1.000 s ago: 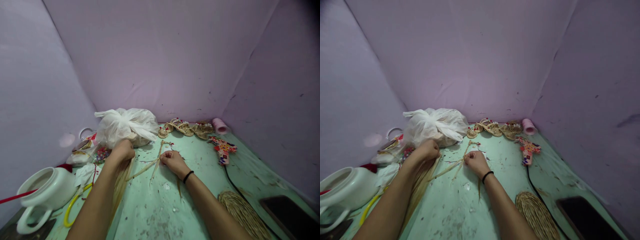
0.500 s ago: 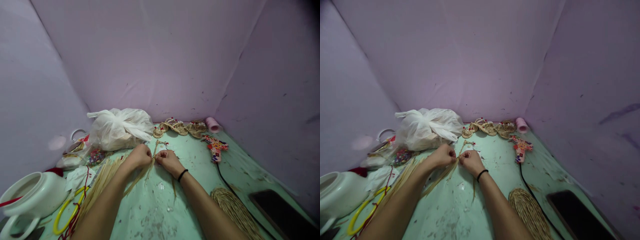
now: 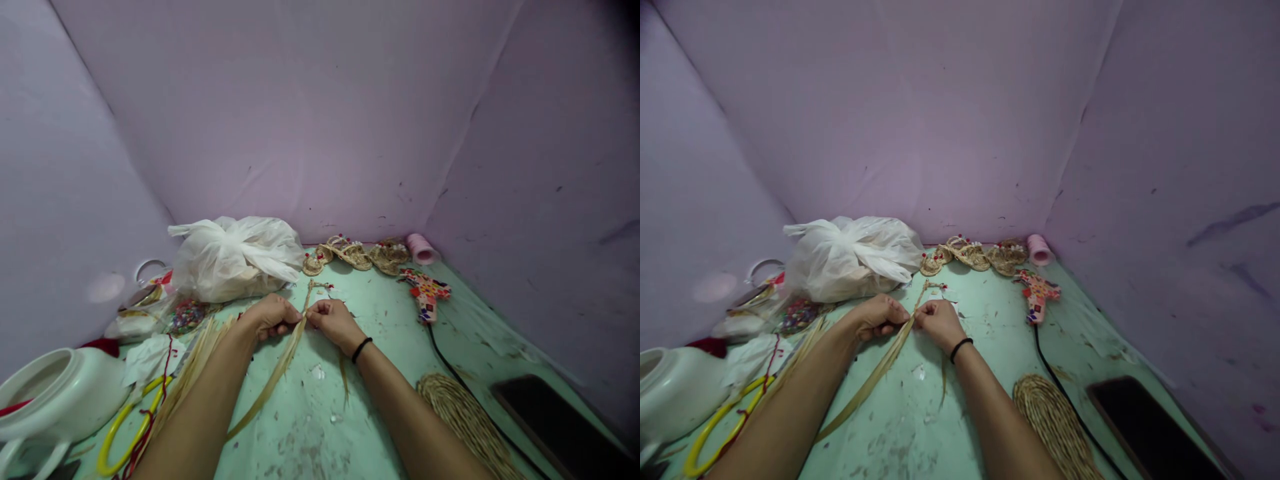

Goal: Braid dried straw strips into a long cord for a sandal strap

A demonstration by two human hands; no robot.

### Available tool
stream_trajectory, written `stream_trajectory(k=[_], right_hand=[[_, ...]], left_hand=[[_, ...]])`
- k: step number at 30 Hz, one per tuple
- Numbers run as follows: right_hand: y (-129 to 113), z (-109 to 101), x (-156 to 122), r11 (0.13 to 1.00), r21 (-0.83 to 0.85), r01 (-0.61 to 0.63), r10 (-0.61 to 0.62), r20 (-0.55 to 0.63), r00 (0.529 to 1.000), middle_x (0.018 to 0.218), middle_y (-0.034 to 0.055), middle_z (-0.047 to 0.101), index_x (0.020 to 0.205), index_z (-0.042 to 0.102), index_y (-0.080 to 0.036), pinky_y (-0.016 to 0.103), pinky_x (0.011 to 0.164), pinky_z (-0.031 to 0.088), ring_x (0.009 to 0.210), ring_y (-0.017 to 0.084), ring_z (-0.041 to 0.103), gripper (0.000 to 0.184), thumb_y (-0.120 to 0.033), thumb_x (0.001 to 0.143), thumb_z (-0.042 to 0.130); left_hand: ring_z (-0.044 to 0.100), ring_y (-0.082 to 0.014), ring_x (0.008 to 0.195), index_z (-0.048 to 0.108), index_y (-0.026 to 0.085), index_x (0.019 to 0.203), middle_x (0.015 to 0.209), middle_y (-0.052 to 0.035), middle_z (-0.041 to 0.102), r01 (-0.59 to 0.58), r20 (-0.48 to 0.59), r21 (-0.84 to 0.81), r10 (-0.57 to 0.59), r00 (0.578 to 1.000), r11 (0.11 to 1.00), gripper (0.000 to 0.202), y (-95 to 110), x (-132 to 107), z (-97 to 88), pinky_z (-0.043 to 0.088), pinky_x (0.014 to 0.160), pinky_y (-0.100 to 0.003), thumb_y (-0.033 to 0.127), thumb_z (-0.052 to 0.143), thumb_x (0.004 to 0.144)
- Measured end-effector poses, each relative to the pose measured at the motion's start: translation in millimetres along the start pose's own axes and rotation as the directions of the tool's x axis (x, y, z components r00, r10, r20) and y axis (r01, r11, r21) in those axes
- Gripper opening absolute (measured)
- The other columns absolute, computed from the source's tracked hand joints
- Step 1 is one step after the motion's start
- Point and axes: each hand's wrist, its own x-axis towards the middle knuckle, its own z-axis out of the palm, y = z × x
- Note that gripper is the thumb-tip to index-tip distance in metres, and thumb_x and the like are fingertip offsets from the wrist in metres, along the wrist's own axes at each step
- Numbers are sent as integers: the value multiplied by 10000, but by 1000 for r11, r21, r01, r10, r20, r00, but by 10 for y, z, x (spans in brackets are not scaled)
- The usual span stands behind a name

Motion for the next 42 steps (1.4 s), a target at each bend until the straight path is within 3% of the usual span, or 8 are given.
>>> stream_trajectory(k=[9, 16, 21, 26, 29, 32, 36, 42], right_hand=[[-1, 6, -2, 1000, 22, -1, 1, 0, 1000, 460, -27, 529, 512, 533, -152, 183, 458, 345, 438, 77, 440, 91, -125, 593, 501], [-12, -6, -13, 1000, 26, 1, 0, -20, 1000, 468, -24, 526, 508, 534, -143, 180, 454, 324, 451, 73, 433, 78, -112, 569, 496], [-47, -25, -38, 995, 86, -45, 49, -36, 998, 455, -36, 504, 513, 529, -141, 183, 442, 297, 437, 66, 395, 52, -169, 555, 542], [-96, -55, -56, 984, 149, -96, 98, -4, 995, 405, -65, 420, 498, 508, -143, 192, 404, 208, 393, 44, 290, 78, -191, 526, 563], [-145, -77, -81, 973, 187, -137, 134, 30, 991, 378, -78, 385, 520, 511, -145, 200, 396, 163, 365, 36, 240, 56, -186, 527, 548], [-194, -100, -110, 967, 204, -156, 140, 91, 986, 365, -83, 365, 499, 488, -148, 203, 397, 139, 356, 30, 215, 87, -199, 533, 549], [-201, -119, -119, 970, 200, -139, 107, 161, 981, 358, -92, 301, 442, 420, -158, 208, 403, 109, 363, 26, 178, 152, -203, 541, 527], [-146, -125, -95, 979, 128, -160, 147, 107, 983, 390, -73, 371, 492, 505, -138, 205, 408, 137, 382, 37, 235, 84, -205, 537, 528]], left_hand=[[241, -31, 285, 359, 170, 439, 308, 62, 322, 51, -68, -196, -65, 996, 979, 199, 114, -14, 106, 118, 329, -184, 196, 532, 534], [181, -24, 284, 412, 152, 447, 287, 60, 285, 113, 69, -224, -100, 993, 968, 156, 166, -51, 148, 74, 331, -181, 212, 497, 562], [270, -35, 304, 437, 147, 473, 333, 39, 384, 79, -54, -91, -84, 995, 993, 240, 236, -126, 214, 130, 331, -180, 295, 613, 543], [283, -44, 299, 441, 165, 555, 326, 73, 359, 34, -216, -29, -39, 976, 999, 316, 278, -165, 255, 137, 326, -178, 336, 698, 489], [297, -52, 280, 479, 175, 663, 340, 73, 400, 31, -123, -78, -40, 992, 996, 282, 263, -155, 256, 148, 320, -170, 349, 663, 540], [304, -48, 271, 485, 156, 592, 337, 54, 411, 37, -3, -71, -37, 999, 997, 281, 222, -125, 237, 177, 314, -172, 386, 641, 555], [236, -37, 248, 404, 168, 483, 310, 64, 361, 41, -36, -29, -42, 998, 999, 277, 174, -91, 216, 134, 299, -183, 328, 620, 548], [210, -27, 269, 411, 162, 478, 320, 80, 328, -43, -72, -35, 40, 997, 998, 166, 233, -148, 236, 115, 324, -189, 204, 567, 518]])
